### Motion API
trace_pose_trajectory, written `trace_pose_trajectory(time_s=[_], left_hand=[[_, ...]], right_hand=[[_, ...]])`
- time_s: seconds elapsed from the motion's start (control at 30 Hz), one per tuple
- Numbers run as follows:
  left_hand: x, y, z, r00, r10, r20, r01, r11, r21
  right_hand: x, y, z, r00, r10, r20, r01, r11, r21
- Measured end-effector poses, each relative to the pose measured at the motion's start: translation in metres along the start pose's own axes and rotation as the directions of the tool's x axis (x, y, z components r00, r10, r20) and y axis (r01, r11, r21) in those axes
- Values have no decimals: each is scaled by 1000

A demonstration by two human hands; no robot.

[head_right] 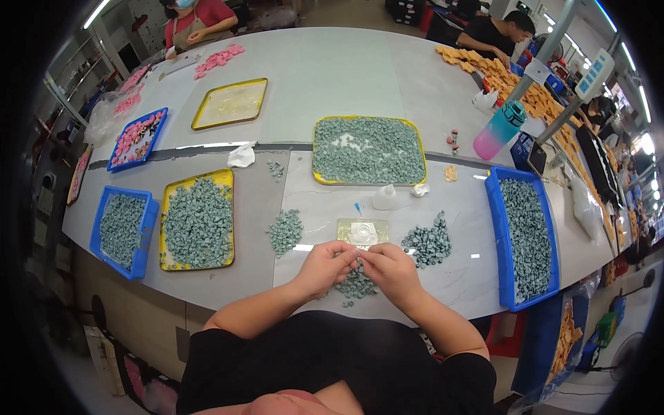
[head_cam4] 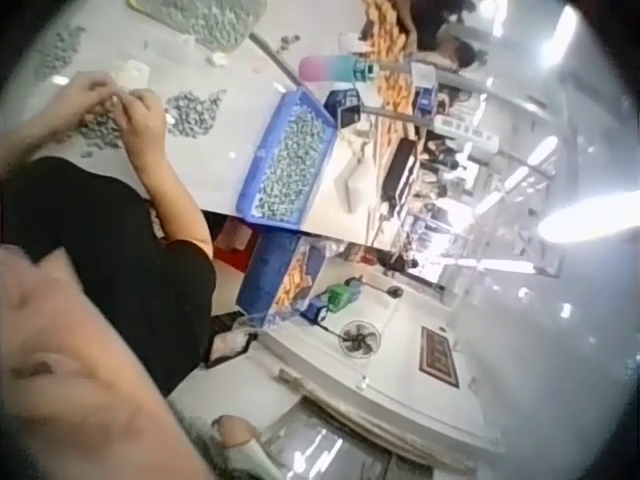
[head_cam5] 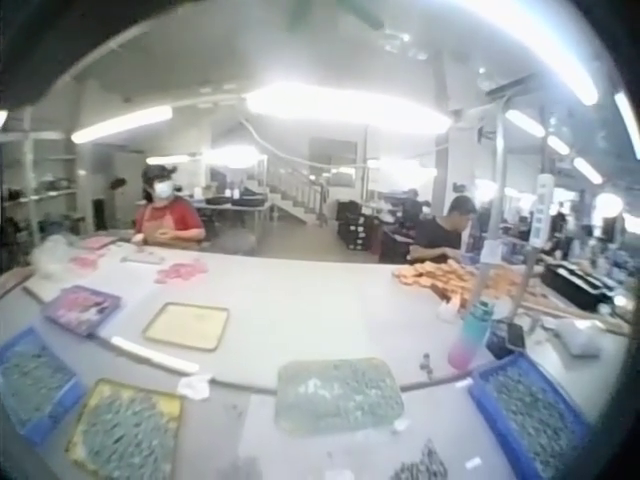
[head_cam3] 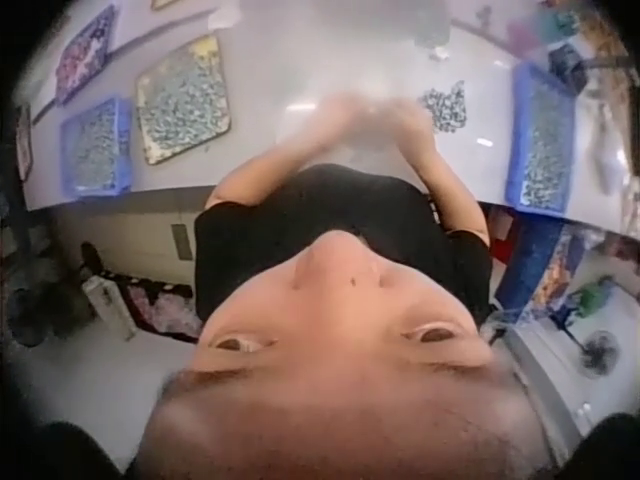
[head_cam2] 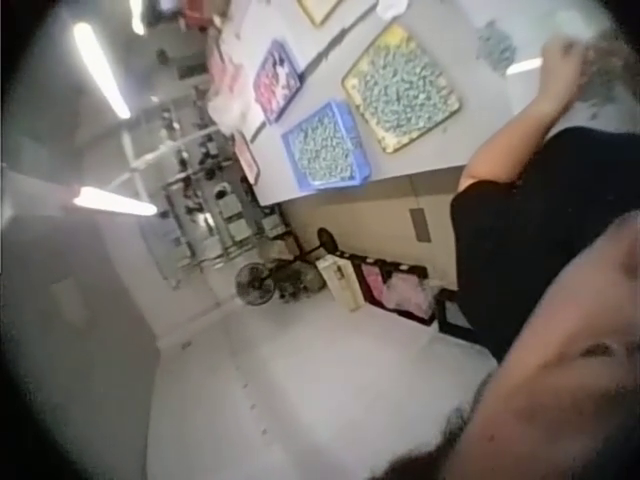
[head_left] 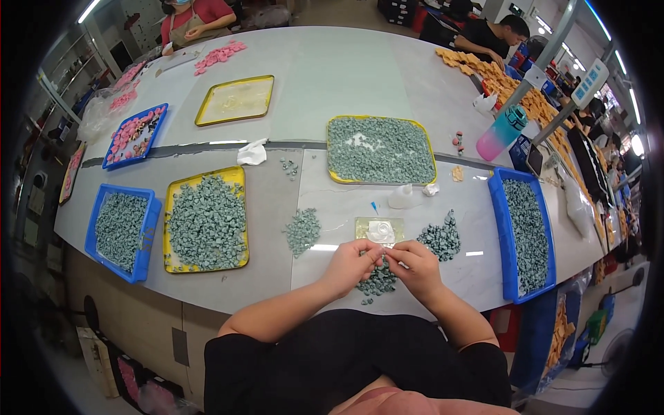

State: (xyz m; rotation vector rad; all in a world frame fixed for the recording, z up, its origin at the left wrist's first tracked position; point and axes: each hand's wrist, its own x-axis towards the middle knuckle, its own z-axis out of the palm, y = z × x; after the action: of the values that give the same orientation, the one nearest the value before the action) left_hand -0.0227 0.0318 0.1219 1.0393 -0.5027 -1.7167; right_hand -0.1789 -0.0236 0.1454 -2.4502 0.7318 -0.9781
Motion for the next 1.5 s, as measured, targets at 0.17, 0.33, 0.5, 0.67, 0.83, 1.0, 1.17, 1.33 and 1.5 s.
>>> trace_pose_trajectory(time_s=[0.17, 0.33, 0.5, 0.67, 0.83, 1.0, 1.17, 1.33, 1.5], left_hand=[[3, -5, -4, 998, 53, -17, -52, 998, 32], [5, -8, -6, 999, 40, -21, -39, 999, 29], [13, -6, -11, 999, -46, 27, 49, 990, -131], [26, -9, -17, 1000, 9, 3, -8, 961, -275], [39, -22, -18, 998, 69, 3, -65, 954, -293], [44, -26, -20, 997, 46, -61, -63, 951, -302], [41, -27, -9, 997, 10, -72, -34, 940, -338], [40, -21, 22, 992, 52, -116, -83, 954, -288], [39, -17, 30, 994, 34, -101, -61, 957, -282]], right_hand=[[-4, 4, 7, 998, 61, 8, -61, 997, 52], [-5, 12, 8, 995, -99, -1, 98, 995, -28], [-3, 34, 3, 984, -177, -29, 173, 979, -112], [-1, 65, 2, 958, -281, 49, 280, 896, -346], [-4, 79, 10, 949, -295, 110, 315, 867, -385], [-3, 84, 14, 945, -288, 156, 327, 857, -398], [-6, 88, 4, 934, -287, 214, 349, 861, -371], [-6, 84, -25, 946, -280, 165, 323, 871, -370], [-5, 83, -39, 949, -279, 148, 315, 879, -359]])
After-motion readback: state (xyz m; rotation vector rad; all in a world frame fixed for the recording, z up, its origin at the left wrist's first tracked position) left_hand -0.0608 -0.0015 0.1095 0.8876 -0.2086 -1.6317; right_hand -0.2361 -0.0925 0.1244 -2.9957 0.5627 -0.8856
